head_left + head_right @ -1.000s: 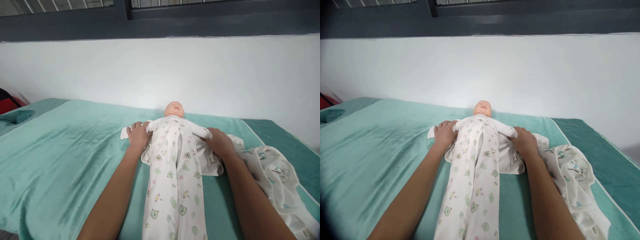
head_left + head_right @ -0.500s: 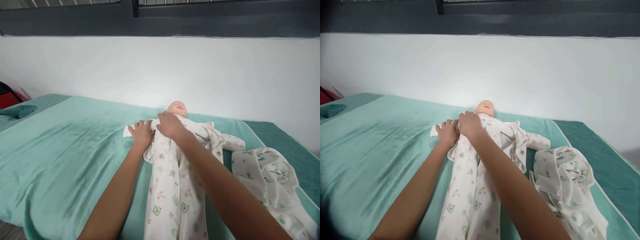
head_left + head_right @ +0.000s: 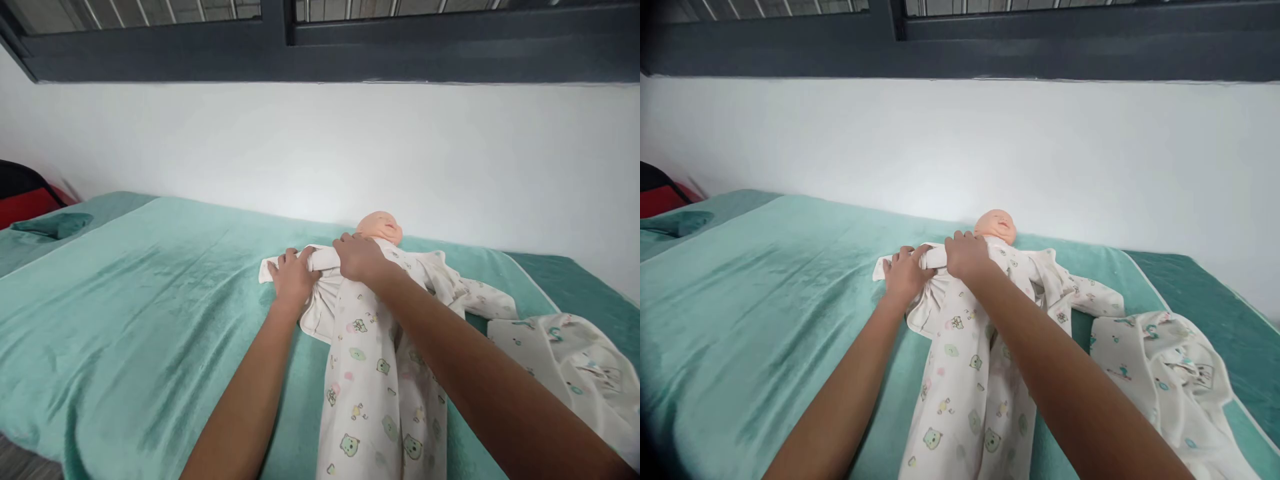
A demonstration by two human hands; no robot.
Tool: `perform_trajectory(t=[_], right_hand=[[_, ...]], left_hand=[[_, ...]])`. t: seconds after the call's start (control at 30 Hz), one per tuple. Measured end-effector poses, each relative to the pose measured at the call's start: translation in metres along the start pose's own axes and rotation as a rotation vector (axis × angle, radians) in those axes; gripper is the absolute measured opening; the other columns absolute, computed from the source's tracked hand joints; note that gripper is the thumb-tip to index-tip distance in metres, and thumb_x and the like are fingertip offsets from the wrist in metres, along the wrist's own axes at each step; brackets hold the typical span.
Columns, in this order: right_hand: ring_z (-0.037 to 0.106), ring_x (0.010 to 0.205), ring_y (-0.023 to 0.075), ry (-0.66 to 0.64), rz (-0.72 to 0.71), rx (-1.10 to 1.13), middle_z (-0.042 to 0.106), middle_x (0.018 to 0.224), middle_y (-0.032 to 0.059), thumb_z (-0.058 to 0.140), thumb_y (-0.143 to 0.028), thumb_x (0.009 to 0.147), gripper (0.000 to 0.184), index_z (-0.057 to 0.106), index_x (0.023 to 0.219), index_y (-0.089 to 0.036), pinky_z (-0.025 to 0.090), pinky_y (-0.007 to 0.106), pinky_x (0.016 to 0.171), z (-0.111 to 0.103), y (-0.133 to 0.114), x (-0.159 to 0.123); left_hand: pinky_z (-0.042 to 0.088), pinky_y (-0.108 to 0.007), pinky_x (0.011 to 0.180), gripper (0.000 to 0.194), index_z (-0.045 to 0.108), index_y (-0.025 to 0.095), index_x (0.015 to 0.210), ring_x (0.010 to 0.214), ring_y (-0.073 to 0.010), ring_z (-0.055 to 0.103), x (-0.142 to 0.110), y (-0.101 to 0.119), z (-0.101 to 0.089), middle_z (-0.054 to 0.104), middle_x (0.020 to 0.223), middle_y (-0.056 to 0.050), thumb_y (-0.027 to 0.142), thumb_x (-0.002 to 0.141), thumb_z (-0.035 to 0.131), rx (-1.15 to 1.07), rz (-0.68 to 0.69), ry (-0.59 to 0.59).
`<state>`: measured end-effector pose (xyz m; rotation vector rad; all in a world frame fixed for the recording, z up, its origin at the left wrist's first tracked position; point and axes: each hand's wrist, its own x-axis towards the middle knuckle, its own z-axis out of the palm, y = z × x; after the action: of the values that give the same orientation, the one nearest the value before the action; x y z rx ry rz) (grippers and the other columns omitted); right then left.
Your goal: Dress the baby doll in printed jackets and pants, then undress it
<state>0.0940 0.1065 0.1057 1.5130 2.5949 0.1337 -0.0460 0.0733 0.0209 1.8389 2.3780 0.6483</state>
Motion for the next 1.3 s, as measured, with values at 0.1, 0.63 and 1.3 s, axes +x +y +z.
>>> perform_trajectory(t=[0.1, 0.63, 1.3], right_hand=[[0.056, 0.115, 0.0319, 0.018, -0.072, -0.025, 0.059, 0.128, 0.0192, 0.056, -0.019, 0.088, 0.034, 0.061, 0.121, -0.015, 0.046, 0.042, 0.092, 0.003, -0.006, 0.005], [0.062, 0.104, 0.0286, -0.032, -0.151, -0.123, 0.07, 0.108, 0.0111, 0.055, -0.02, 0.093, 0.02, 0.07, 0.105, -0.021, 0.042, 0.037, 0.078, -0.019, 0.014, 0.0], [0.061, 0.112, 0.0301, -0.027, -0.213, 0.016, 0.067, 0.122, 0.0123, 0.056, -0.02, 0.093, 0.024, 0.066, 0.114, -0.021, 0.047, 0.038, 0.083, -0.01, -0.01, 0.014]], left_hand=[[0.026, -0.063, 0.115, 0.054, 0.051, 0.043, 0.138, 0.128, -0.0337, 0.051, 0.0, 0.0, 0.001, 0.056, 0.136, -0.009, 0.041, 0.086, 0.063, 0.002, -0.009, -0.029], [0.035, -0.054, 0.111, 0.046, 0.058, 0.038, 0.13, 0.127, -0.0322, 0.052, 0.001, -0.005, -0.003, 0.058, 0.134, -0.007, 0.047, 0.086, 0.063, -0.025, 0.004, -0.062], [0.04, -0.046, 0.105, 0.025, 0.054, 0.023, 0.116, 0.12, -0.0293, 0.055, 0.015, 0.002, -0.001, 0.066, 0.121, -0.01, 0.03, 0.092, 0.053, 0.11, 0.146, -0.051]])
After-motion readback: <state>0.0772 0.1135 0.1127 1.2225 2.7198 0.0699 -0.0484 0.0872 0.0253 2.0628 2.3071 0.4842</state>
